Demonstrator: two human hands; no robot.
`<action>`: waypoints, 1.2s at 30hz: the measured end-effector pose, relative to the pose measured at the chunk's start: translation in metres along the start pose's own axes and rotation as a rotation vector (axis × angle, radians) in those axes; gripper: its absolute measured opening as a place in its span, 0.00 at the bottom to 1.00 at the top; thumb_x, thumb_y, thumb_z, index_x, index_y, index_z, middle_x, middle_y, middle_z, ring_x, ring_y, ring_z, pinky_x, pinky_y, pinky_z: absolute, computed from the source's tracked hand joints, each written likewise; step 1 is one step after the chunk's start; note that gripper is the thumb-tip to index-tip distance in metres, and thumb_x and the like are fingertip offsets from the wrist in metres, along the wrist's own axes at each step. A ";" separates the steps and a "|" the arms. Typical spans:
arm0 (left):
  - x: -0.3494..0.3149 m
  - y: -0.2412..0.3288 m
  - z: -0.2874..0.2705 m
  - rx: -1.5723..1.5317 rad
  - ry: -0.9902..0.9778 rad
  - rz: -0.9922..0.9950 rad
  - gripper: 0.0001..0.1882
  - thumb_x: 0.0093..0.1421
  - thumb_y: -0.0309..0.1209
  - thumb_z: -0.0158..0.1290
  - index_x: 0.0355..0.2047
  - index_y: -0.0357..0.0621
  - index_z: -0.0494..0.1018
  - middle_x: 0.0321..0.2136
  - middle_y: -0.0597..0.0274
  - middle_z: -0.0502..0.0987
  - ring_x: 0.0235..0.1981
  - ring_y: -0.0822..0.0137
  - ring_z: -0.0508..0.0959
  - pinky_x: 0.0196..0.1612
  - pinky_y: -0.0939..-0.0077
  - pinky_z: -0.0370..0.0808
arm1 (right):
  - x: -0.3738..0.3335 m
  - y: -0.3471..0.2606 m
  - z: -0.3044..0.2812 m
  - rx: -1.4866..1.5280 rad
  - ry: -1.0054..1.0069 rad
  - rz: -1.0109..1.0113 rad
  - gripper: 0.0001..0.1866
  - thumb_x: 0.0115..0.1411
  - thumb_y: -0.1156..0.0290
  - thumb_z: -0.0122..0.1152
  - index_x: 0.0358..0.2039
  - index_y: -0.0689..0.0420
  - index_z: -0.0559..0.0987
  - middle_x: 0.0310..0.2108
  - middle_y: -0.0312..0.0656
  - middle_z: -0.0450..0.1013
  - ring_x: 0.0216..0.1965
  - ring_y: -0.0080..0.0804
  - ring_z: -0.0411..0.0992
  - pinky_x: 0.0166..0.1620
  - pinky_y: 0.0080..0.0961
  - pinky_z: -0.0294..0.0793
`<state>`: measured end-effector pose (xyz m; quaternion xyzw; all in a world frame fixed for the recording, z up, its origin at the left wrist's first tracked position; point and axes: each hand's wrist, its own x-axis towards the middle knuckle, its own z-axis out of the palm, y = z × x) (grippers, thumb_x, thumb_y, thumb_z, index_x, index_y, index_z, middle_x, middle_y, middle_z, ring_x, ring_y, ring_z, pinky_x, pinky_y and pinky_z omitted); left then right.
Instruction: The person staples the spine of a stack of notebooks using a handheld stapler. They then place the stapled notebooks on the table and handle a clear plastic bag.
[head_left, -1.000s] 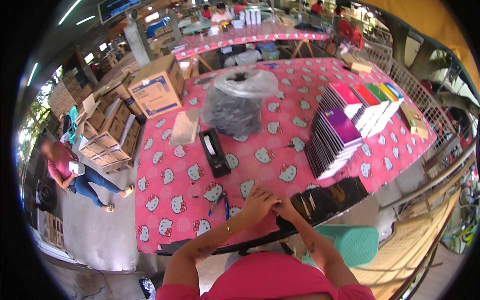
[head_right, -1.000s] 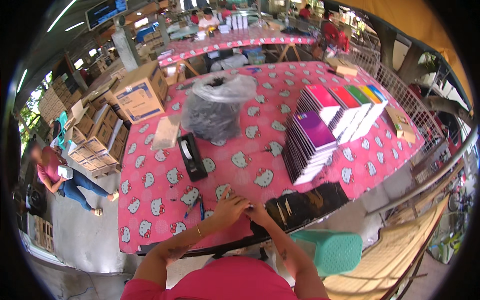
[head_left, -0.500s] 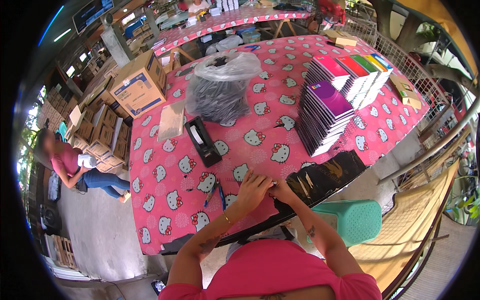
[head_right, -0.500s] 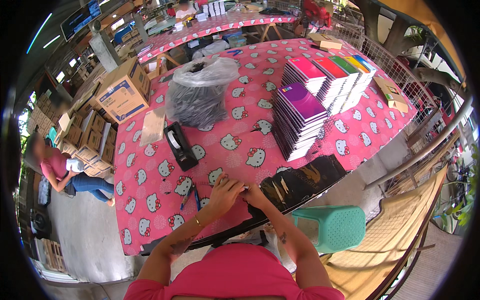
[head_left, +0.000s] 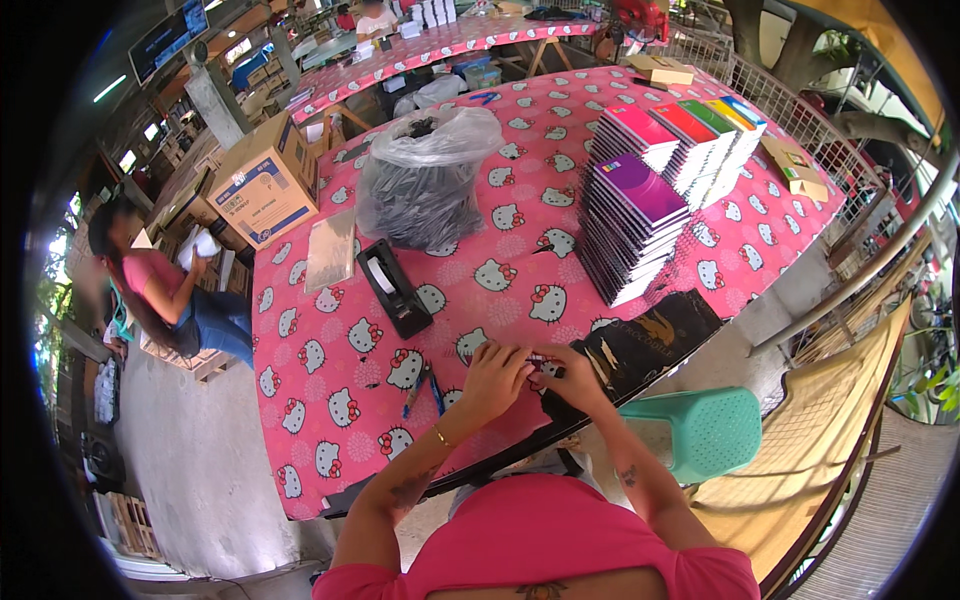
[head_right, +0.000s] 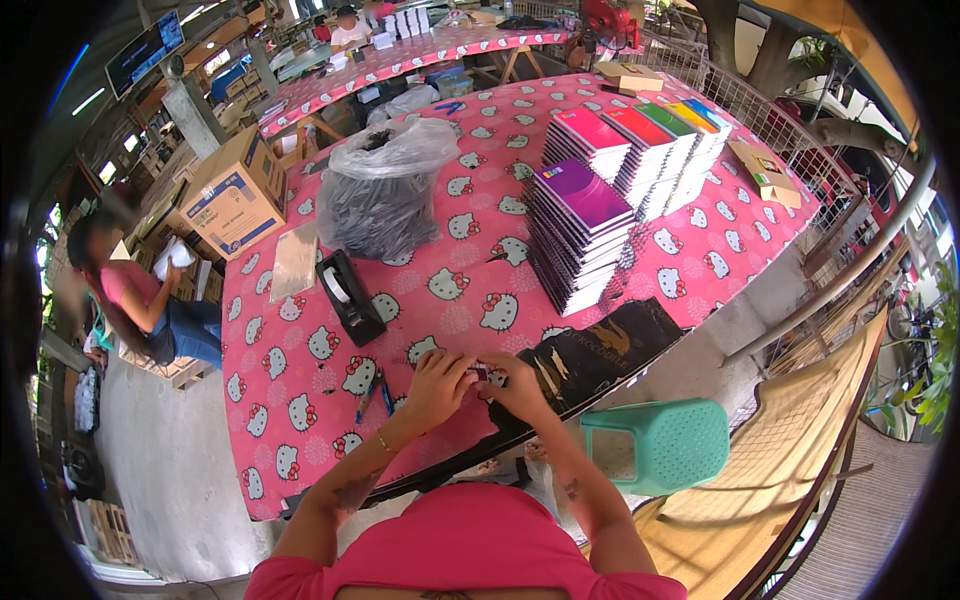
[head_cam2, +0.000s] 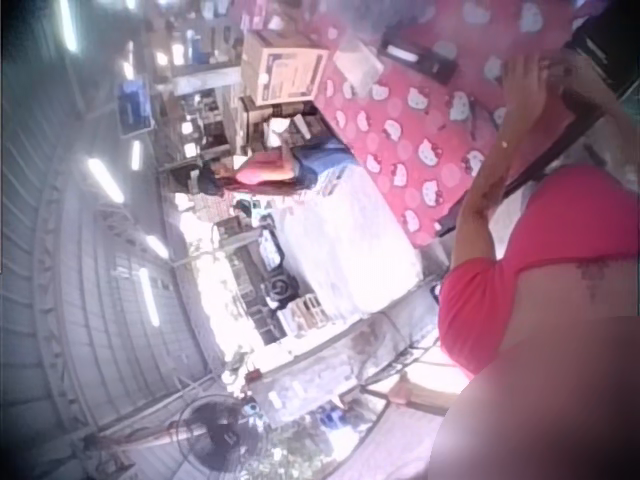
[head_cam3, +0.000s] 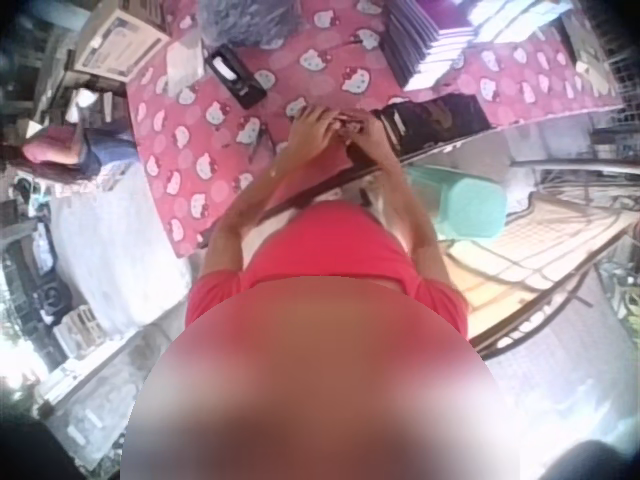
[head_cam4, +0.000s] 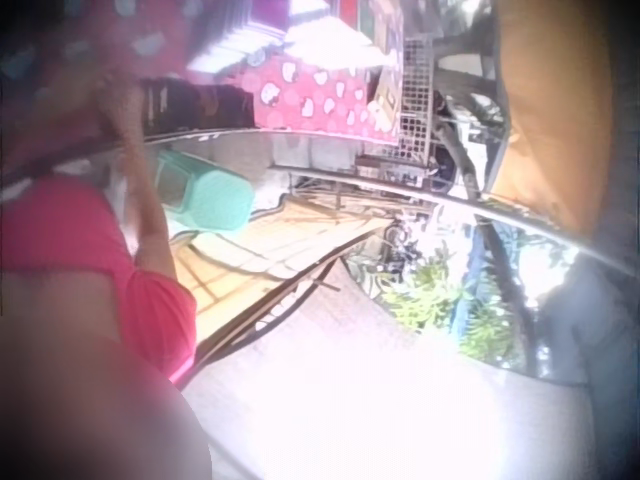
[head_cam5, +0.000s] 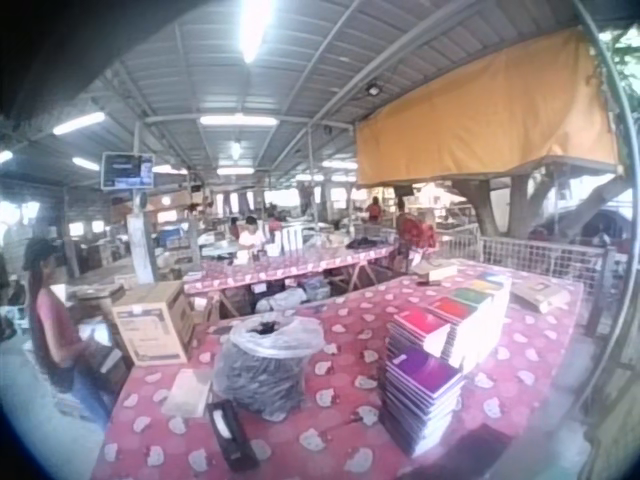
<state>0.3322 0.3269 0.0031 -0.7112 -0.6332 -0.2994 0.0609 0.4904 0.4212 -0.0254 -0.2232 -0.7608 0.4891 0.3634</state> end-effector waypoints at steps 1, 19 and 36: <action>-0.004 -0.005 0.004 0.005 -0.008 0.024 0.14 0.60 0.31 0.53 0.46 0.44 0.73 0.39 0.59 0.75 0.42 0.56 0.74 0.54 0.56 0.65 | -0.002 -0.005 -0.011 0.039 -0.030 0.051 0.18 0.53 0.78 0.64 0.47 0.65 0.77 0.33 0.41 0.79 0.33 0.24 0.75 0.39 0.22 0.75; 0.012 -0.009 -0.001 -0.094 -0.051 0.069 0.10 0.56 0.33 0.57 0.38 0.44 0.75 0.34 0.59 0.77 0.35 0.55 0.76 0.42 0.61 0.71 | 0.028 -0.015 -0.037 -0.079 -0.209 -0.018 0.07 0.52 0.75 0.64 0.30 0.64 0.77 0.25 0.48 0.76 0.27 0.37 0.77 0.34 0.27 0.76; 0.284 0.045 -0.011 -0.366 0.164 0.437 0.13 0.52 0.18 0.54 0.39 0.40 0.75 0.46 0.57 0.78 0.53 0.58 0.75 0.65 0.54 0.61 | 0.147 -0.078 -0.269 0.111 0.097 0.174 0.35 0.68 0.46 0.44 0.63 0.64 0.64 0.61 0.51 0.65 0.62 0.40 0.61 0.65 0.32 0.54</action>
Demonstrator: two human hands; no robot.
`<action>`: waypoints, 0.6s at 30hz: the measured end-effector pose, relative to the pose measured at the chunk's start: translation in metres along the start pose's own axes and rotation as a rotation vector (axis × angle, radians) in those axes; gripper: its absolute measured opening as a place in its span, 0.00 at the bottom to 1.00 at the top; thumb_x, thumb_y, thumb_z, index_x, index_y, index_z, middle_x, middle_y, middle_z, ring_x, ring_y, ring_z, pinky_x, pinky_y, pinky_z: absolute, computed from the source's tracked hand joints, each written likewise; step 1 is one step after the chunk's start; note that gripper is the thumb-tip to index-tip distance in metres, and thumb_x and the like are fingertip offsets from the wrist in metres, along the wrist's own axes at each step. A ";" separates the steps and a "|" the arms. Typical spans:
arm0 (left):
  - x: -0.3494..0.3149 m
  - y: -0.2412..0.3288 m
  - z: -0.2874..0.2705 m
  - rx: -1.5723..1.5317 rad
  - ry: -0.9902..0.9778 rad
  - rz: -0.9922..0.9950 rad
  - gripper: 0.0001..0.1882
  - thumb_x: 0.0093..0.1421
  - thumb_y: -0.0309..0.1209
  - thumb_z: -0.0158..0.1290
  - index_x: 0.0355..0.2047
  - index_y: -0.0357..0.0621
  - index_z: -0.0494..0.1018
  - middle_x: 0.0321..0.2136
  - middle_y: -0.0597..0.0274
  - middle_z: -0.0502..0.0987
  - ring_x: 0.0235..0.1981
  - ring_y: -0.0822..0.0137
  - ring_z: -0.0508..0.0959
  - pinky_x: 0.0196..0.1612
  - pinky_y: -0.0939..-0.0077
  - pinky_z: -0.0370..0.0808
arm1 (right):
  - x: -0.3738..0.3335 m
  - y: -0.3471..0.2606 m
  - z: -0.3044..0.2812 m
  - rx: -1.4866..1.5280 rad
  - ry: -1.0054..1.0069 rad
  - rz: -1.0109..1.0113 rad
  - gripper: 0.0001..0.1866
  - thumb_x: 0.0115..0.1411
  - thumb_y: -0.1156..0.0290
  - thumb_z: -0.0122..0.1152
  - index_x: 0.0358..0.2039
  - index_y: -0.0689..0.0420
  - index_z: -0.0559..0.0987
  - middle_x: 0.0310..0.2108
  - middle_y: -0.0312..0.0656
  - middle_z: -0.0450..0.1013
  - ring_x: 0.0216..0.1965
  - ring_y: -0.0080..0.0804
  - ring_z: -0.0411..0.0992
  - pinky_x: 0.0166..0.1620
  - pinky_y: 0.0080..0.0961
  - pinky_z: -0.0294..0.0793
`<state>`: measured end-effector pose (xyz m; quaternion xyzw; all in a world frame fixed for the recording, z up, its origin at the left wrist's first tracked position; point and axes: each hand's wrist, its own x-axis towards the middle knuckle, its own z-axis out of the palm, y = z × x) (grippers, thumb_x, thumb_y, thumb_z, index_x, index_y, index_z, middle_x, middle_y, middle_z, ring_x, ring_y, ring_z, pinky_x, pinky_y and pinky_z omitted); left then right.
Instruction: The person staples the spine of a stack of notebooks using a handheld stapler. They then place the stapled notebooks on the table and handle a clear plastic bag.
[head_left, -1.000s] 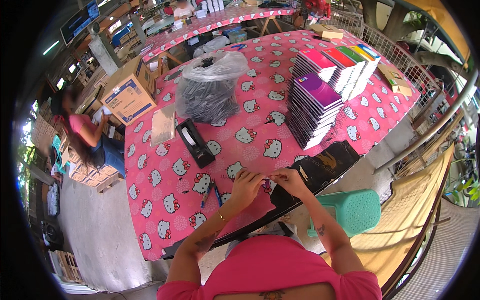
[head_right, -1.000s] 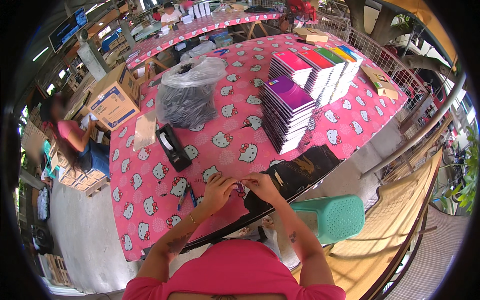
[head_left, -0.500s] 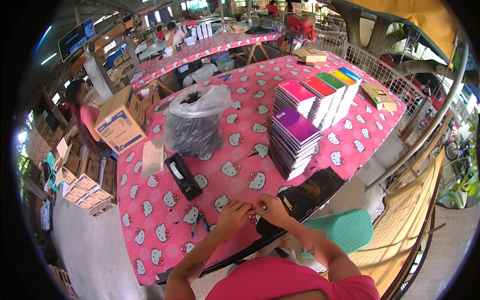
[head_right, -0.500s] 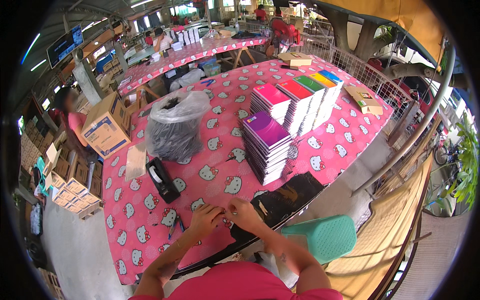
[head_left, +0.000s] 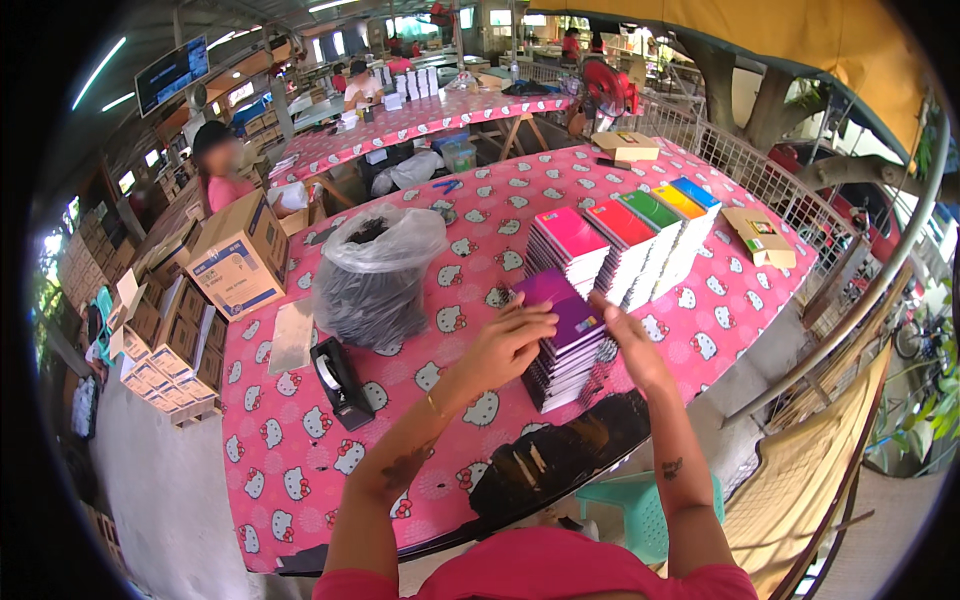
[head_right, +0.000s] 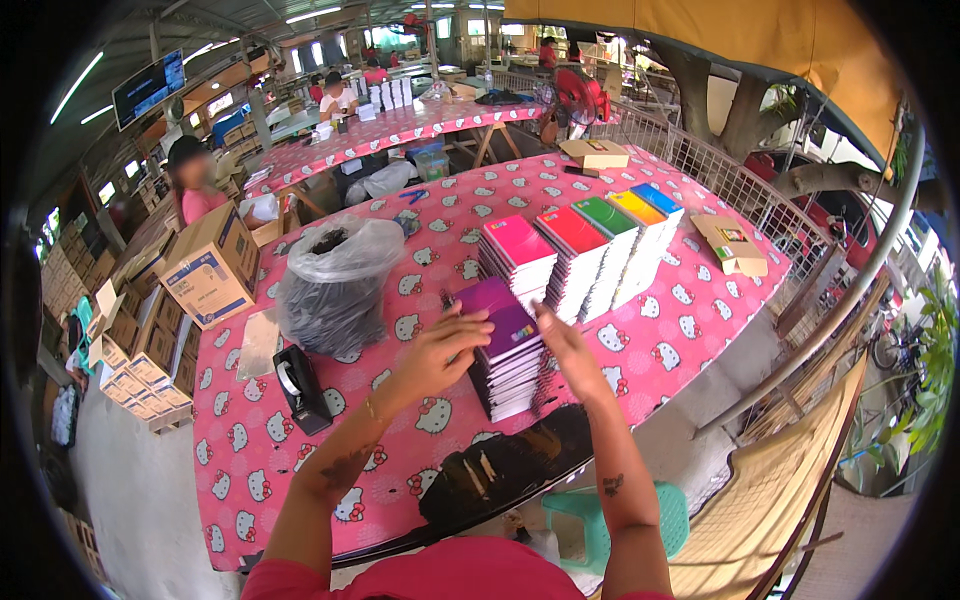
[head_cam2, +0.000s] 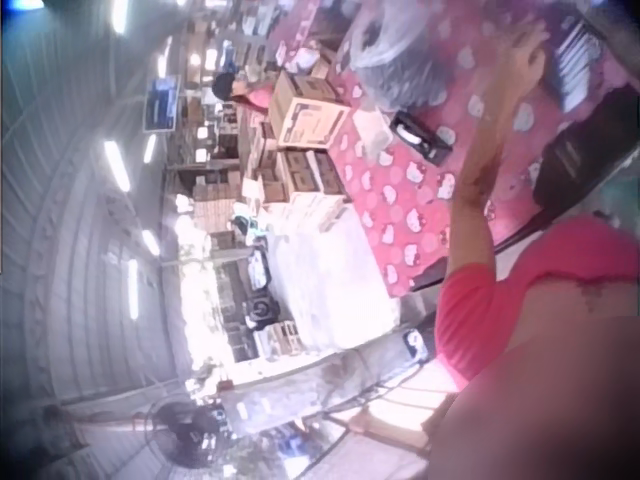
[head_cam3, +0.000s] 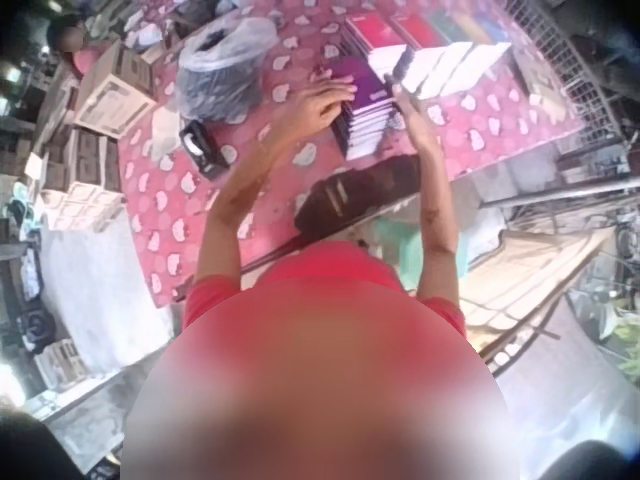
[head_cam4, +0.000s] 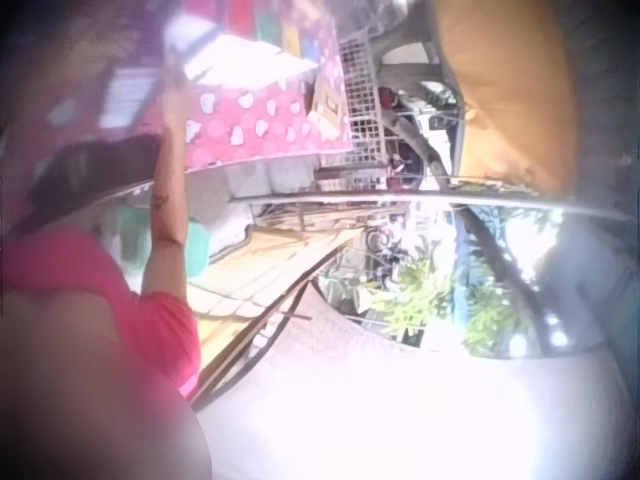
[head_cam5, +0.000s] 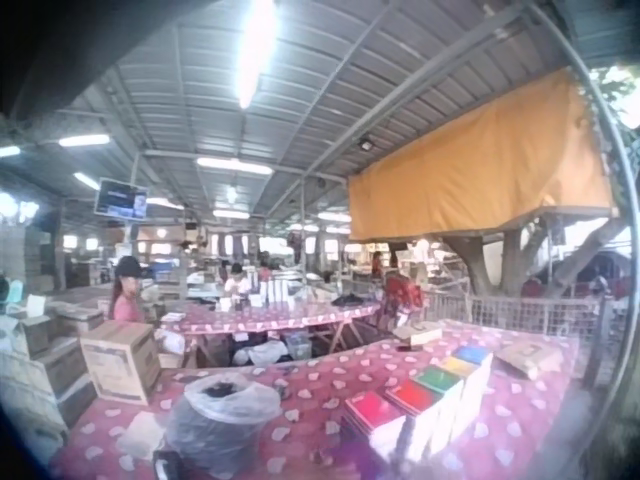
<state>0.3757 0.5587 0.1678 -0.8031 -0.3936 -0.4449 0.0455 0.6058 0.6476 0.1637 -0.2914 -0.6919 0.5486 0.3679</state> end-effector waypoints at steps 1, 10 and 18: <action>-0.005 -0.001 0.003 -0.013 0.020 -0.027 0.12 0.52 0.17 0.53 0.38 0.40 0.75 0.46 0.57 0.78 0.54 0.58 0.75 0.65 0.54 0.61 | 0.001 -0.007 0.003 -0.034 -0.092 0.003 0.36 0.67 0.45 0.46 0.64 0.64 0.63 0.60 0.51 0.66 0.61 0.38 0.62 0.65 0.32 0.54; -0.034 0.031 0.033 -0.303 0.662 -0.523 0.13 0.60 0.26 0.52 0.46 0.39 0.71 0.55 0.58 0.73 0.58 0.67 0.71 0.63 0.62 0.62 | 0.033 0.082 -0.004 0.446 -0.014 0.280 0.37 0.67 0.43 0.43 0.65 0.60 0.61 0.62 0.47 0.64 0.63 0.39 0.61 0.65 0.34 0.56; -0.116 -0.014 0.175 -1.138 0.874 -1.294 0.35 0.67 0.57 0.39 0.63 0.44 0.60 0.59 0.61 0.68 0.60 0.66 0.67 0.63 0.70 0.60 | 0.019 0.208 0.029 1.078 -0.213 0.896 0.34 0.65 0.51 0.50 0.66 0.54 0.59 0.64 0.41 0.61 0.66 0.39 0.57 0.67 0.35 0.53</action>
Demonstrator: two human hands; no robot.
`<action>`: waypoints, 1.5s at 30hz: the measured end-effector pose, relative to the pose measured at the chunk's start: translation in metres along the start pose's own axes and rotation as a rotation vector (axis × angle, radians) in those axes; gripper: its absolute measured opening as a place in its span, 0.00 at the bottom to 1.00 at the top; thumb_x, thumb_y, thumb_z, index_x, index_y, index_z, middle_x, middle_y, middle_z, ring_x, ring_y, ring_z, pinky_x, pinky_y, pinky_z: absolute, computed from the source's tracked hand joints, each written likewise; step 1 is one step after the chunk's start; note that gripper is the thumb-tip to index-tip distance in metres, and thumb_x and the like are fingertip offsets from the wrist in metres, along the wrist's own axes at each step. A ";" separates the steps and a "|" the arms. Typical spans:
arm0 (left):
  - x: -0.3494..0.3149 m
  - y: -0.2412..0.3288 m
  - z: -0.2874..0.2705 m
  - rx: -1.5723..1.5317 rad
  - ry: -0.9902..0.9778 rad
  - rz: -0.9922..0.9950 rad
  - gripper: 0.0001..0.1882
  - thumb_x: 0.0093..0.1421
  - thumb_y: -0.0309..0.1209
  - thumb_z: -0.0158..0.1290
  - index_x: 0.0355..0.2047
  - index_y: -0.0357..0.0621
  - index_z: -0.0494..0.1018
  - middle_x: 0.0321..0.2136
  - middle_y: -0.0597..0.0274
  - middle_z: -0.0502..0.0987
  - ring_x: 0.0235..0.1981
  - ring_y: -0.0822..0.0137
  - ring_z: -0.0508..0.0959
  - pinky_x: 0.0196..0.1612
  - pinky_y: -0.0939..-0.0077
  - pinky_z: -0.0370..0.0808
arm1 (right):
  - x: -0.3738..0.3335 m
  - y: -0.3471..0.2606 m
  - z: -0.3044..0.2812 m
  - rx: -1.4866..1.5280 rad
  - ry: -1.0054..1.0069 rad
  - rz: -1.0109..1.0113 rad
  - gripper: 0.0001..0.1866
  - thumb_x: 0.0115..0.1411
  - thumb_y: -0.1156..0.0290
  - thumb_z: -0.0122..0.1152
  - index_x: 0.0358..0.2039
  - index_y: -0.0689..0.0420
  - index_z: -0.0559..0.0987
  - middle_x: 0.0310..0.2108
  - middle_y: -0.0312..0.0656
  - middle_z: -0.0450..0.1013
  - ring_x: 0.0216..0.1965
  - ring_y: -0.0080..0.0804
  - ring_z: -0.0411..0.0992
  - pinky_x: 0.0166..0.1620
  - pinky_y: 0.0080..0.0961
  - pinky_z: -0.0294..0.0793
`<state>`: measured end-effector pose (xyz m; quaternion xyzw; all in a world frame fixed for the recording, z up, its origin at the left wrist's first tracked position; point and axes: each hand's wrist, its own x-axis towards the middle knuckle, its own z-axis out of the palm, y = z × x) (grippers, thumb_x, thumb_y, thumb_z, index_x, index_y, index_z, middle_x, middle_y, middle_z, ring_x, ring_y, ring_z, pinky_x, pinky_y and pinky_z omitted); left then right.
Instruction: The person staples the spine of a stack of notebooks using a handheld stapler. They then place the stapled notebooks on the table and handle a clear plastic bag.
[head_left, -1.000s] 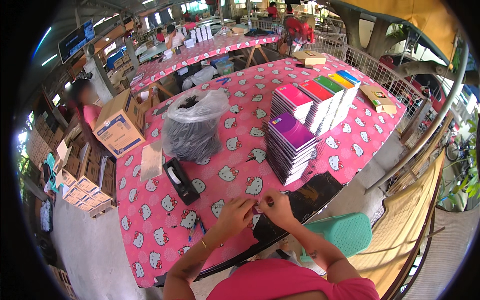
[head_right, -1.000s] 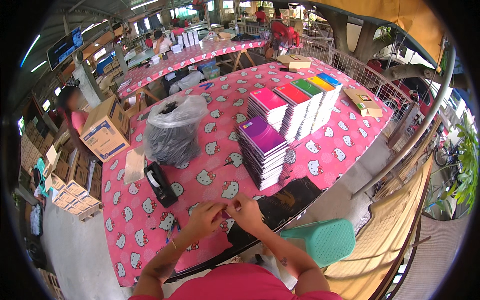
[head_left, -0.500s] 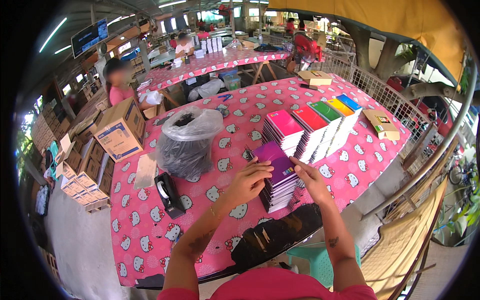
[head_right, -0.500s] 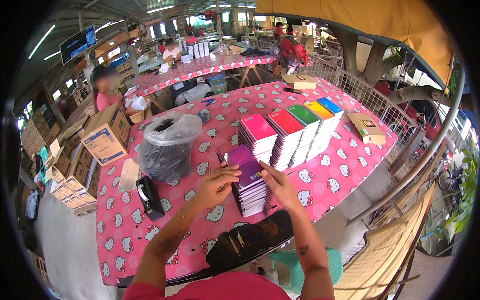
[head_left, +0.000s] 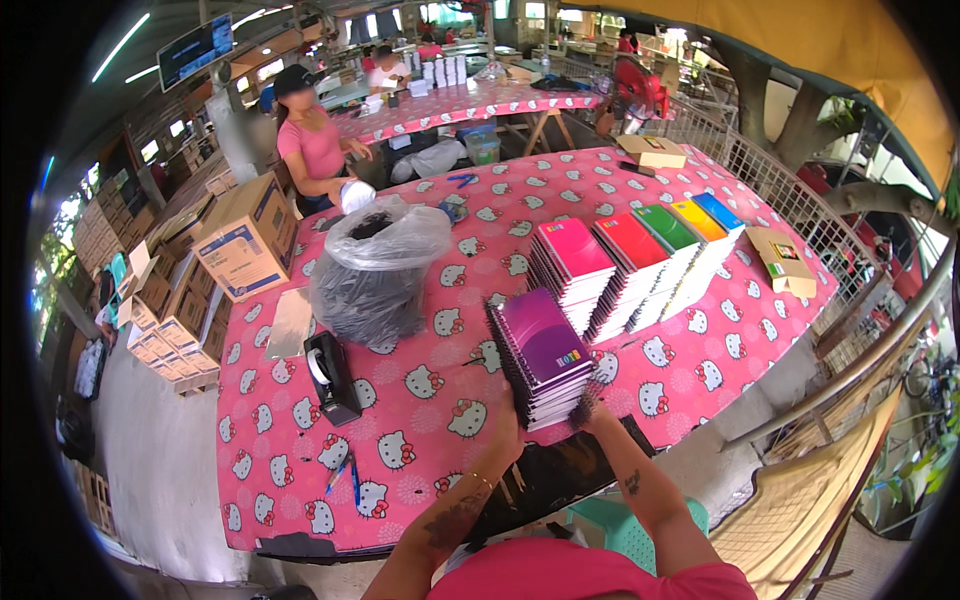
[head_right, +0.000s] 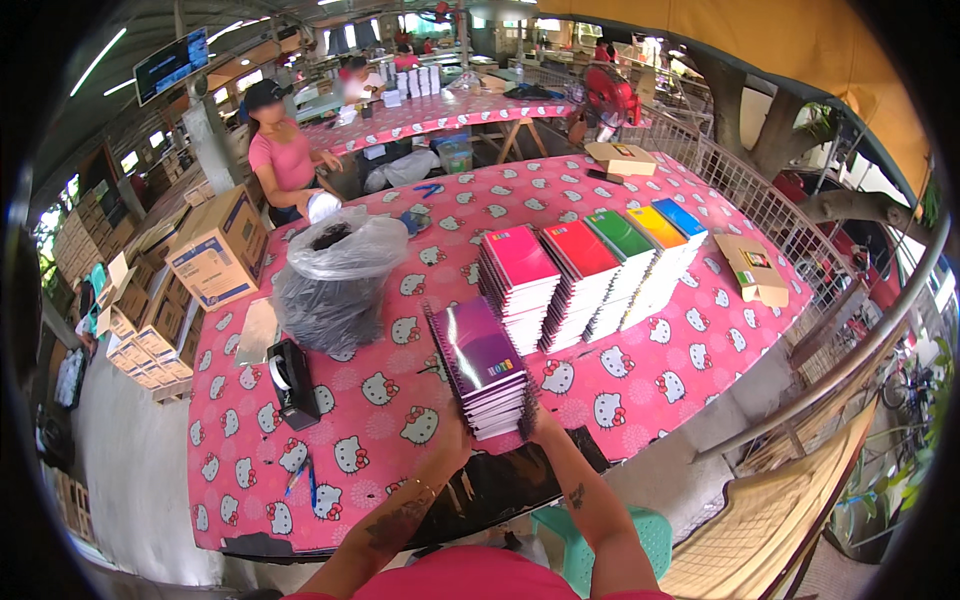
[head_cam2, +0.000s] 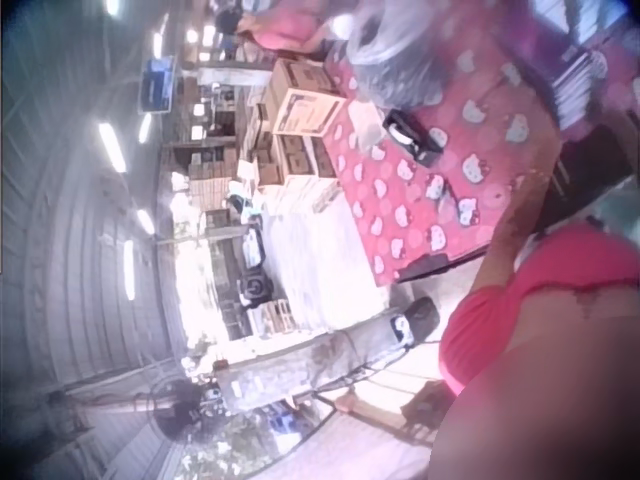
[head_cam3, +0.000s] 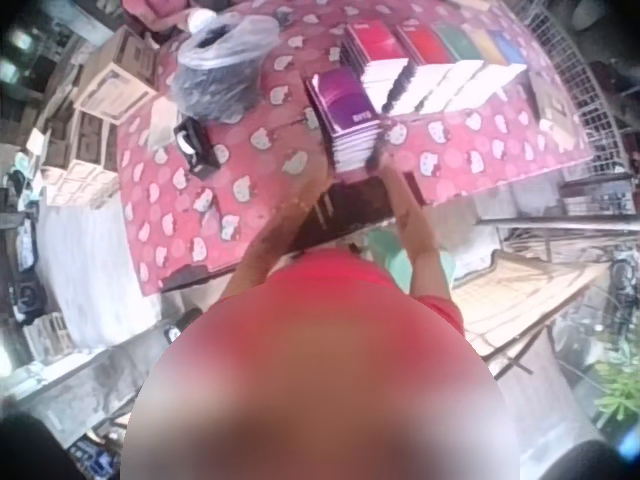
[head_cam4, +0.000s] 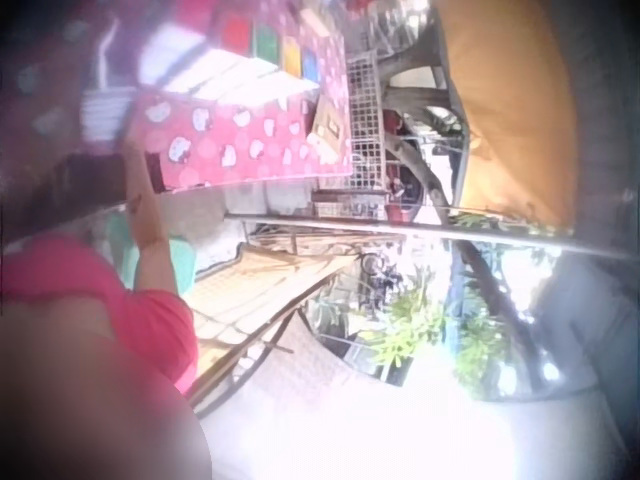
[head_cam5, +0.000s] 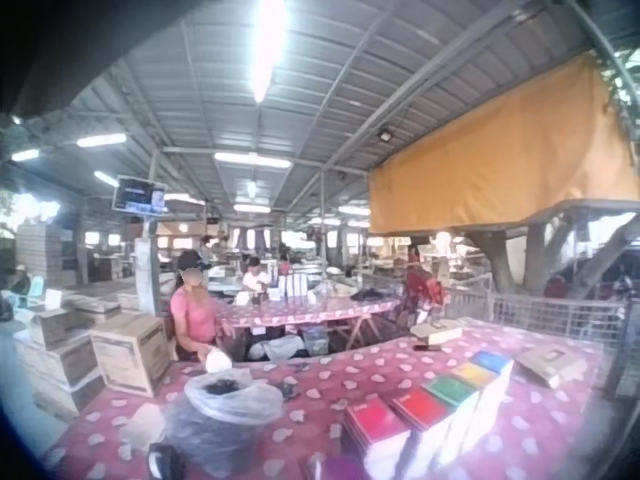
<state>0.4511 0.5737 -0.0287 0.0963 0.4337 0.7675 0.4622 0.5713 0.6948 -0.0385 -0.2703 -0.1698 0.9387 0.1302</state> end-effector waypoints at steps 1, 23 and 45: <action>-0.003 -0.006 0.003 -0.065 -0.031 -0.039 0.37 0.67 0.60 0.38 0.65 0.44 0.59 0.60 0.61 0.67 0.60 0.65 0.66 0.63 0.70 0.59 | 0.003 -0.003 0.000 -0.011 -0.013 0.023 0.34 0.65 0.50 0.50 0.66 0.54 0.59 0.64 0.41 0.61 0.65 0.38 0.57 0.67 0.35 0.53; -0.060 -0.010 -0.106 -0.203 0.425 0.217 0.48 0.66 0.63 0.34 0.70 0.43 0.30 0.70 0.57 0.40 0.70 0.63 0.43 0.70 0.68 0.41 | 0.102 0.045 0.068 -0.581 -0.140 0.260 0.36 0.65 0.44 0.46 0.65 0.56 0.61 0.63 0.42 0.63 0.65 0.36 0.58 0.66 0.36 0.55; -0.179 0.211 -0.294 0.776 0.248 0.181 0.26 0.63 0.39 0.50 0.57 0.40 0.63 0.42 0.53 0.75 0.40 0.56 0.78 0.40 0.58 0.75 | -0.077 0.027 0.330 -1.516 -0.383 -0.933 0.19 0.66 0.60 0.53 0.51 0.58 0.76 0.48 0.40 0.75 0.52 0.31 0.71 0.56 0.30 0.65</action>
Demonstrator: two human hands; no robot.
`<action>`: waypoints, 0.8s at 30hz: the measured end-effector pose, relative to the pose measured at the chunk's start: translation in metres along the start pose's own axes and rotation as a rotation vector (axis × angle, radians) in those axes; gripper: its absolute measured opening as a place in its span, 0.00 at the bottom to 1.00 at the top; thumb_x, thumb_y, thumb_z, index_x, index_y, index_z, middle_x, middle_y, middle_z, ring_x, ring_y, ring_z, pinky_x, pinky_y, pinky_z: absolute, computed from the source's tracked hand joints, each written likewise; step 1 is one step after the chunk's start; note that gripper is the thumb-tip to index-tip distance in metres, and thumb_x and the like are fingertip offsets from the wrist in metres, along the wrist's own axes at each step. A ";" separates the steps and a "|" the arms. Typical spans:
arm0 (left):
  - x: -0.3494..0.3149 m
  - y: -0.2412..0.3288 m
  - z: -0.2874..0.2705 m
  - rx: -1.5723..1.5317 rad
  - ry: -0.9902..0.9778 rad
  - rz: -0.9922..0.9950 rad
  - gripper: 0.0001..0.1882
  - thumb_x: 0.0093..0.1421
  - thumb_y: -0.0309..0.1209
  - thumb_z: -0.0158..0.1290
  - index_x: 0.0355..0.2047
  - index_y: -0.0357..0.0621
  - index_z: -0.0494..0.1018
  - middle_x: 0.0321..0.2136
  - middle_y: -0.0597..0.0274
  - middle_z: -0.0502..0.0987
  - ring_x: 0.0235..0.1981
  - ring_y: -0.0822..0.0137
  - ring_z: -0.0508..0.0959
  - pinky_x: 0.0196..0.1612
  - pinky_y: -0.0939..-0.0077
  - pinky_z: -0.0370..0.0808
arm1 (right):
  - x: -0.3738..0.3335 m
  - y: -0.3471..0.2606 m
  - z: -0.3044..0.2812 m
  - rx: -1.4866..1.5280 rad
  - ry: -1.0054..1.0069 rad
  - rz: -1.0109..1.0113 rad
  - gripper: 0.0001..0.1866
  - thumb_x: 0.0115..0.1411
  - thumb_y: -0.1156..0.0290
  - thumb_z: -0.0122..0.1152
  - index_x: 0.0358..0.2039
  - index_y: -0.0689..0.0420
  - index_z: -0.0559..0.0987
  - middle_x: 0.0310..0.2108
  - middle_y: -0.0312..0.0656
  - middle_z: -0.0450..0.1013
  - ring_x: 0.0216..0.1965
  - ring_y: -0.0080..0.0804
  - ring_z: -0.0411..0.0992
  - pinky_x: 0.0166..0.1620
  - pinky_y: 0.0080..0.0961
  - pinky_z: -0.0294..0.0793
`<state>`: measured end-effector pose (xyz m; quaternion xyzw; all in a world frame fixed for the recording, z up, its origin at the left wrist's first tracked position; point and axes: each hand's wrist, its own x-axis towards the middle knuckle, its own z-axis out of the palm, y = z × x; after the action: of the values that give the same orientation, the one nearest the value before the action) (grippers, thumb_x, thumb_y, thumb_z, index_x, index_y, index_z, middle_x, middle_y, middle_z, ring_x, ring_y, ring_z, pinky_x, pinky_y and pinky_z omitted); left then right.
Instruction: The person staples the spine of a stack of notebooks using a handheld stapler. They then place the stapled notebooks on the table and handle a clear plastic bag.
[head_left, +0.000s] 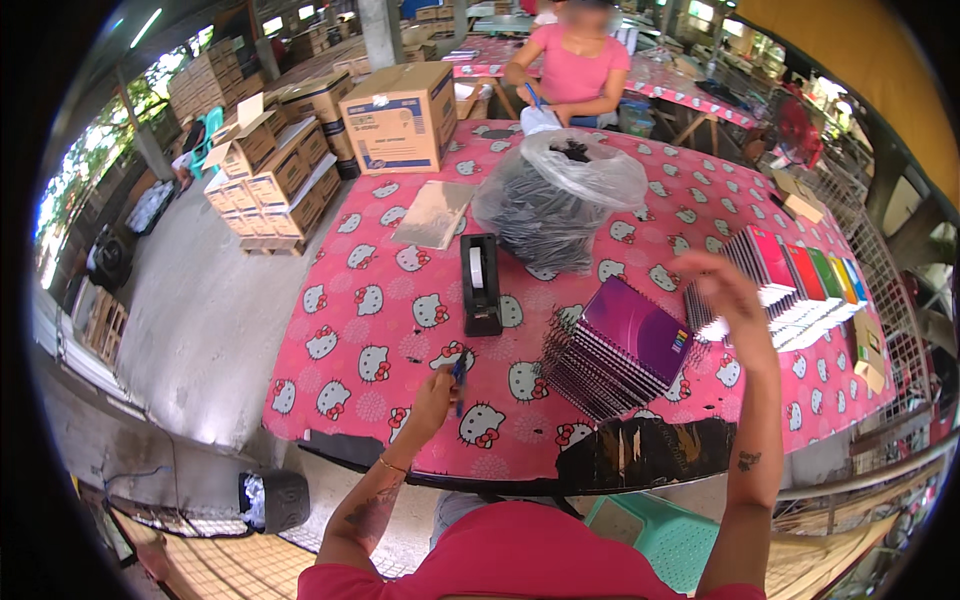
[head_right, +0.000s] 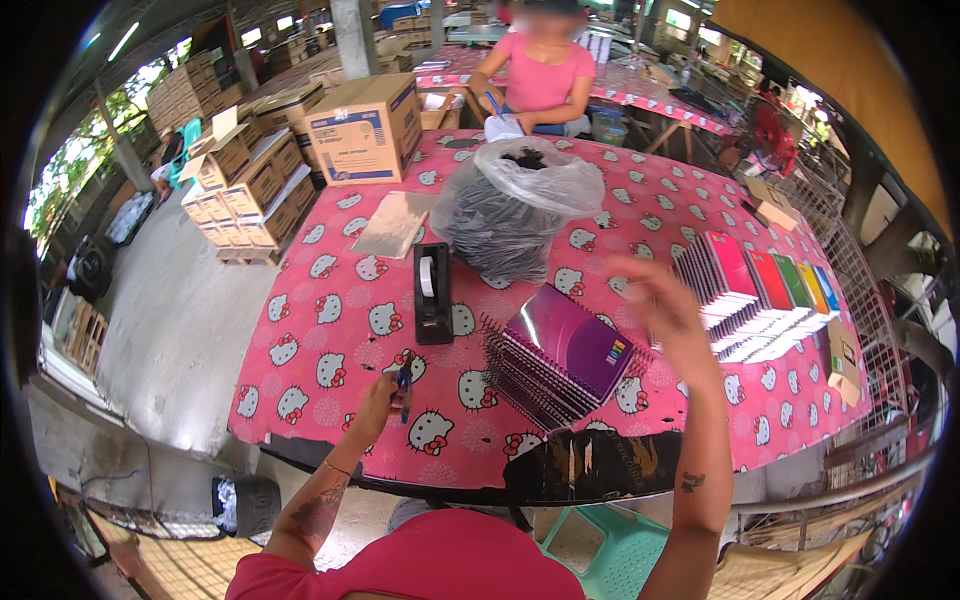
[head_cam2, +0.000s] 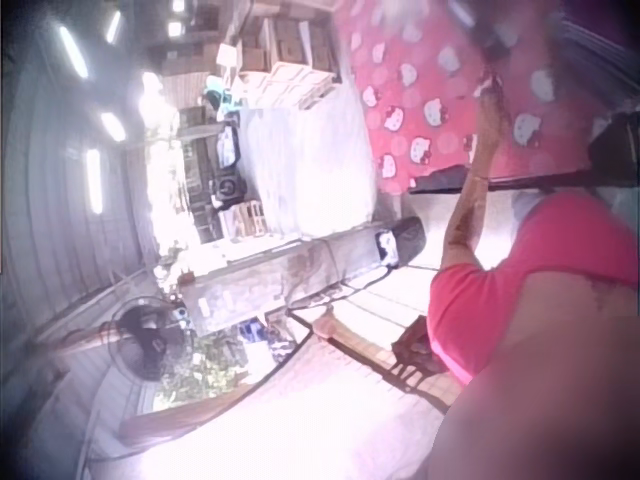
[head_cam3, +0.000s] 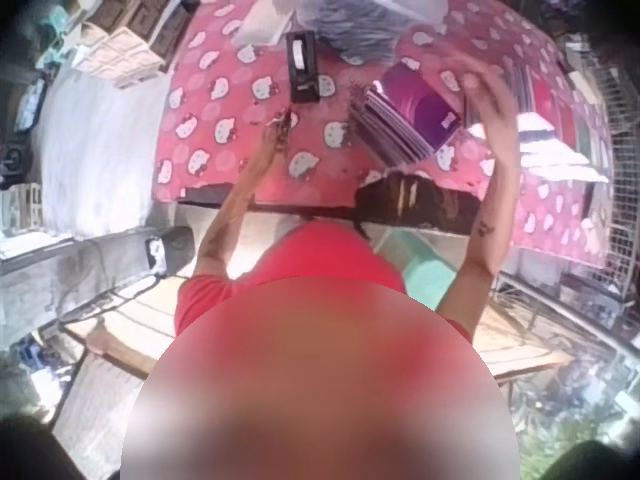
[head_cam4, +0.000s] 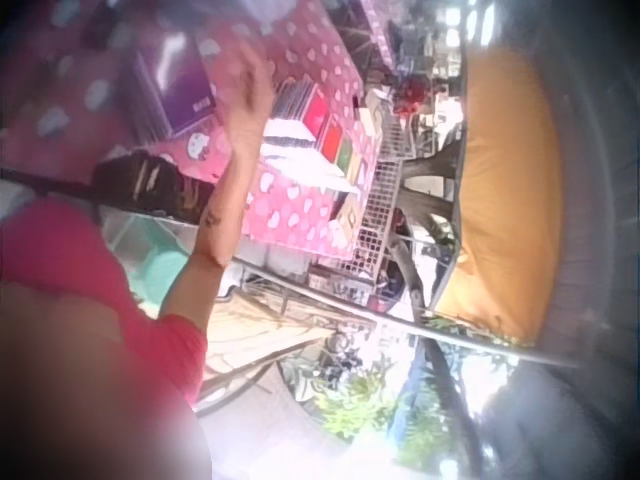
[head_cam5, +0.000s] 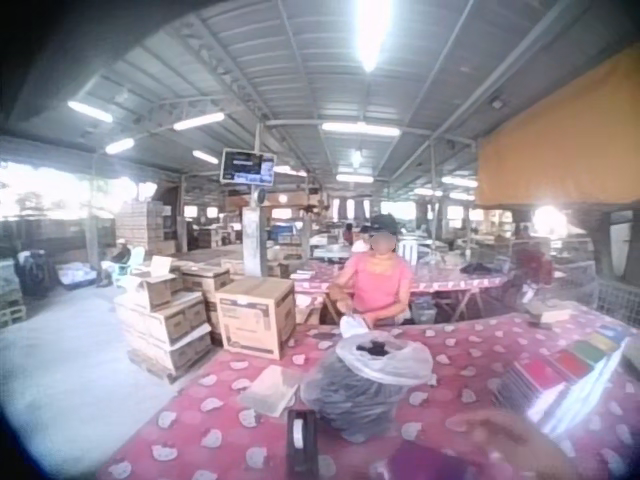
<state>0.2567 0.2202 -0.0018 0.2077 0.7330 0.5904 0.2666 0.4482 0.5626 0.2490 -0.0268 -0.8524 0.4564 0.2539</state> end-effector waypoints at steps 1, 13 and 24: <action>0.002 0.030 0.006 -0.353 -0.074 -0.110 0.24 0.64 0.39 0.48 0.57 0.40 0.63 0.42 0.54 0.75 0.40 0.58 0.79 0.39 0.59 0.76 | 0.006 -0.014 0.020 -0.103 -0.138 -0.057 0.18 0.65 0.61 0.55 0.49 0.58 0.77 0.46 0.41 0.76 0.50 0.34 0.73 0.53 0.32 0.67; -0.015 0.146 0.088 -0.574 -0.561 -0.116 0.23 0.70 0.44 0.40 0.56 0.41 0.64 0.40 0.56 0.77 0.38 0.60 0.81 0.41 0.67 0.78 | 0.062 -0.022 0.113 -0.648 -0.438 0.015 0.08 0.51 0.65 0.63 0.30 0.55 0.83 0.27 0.47 0.78 0.33 0.47 0.77 0.38 0.40 0.75; -0.010 0.143 0.090 -0.535 -0.513 -0.075 0.26 0.71 0.45 0.39 0.57 0.36 0.63 0.41 0.48 0.76 0.40 0.55 0.80 0.41 0.62 0.78 | 0.061 -0.014 0.107 -0.519 -0.399 -0.023 0.08 0.53 0.68 0.66 0.31 0.58 0.82 0.26 0.44 0.79 0.30 0.36 0.80 0.35 0.28 0.76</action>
<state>0.3204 0.3132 0.1248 0.2450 0.4691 0.6797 0.5079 0.3486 0.4894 0.2361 0.0092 -0.9734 0.2174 0.0718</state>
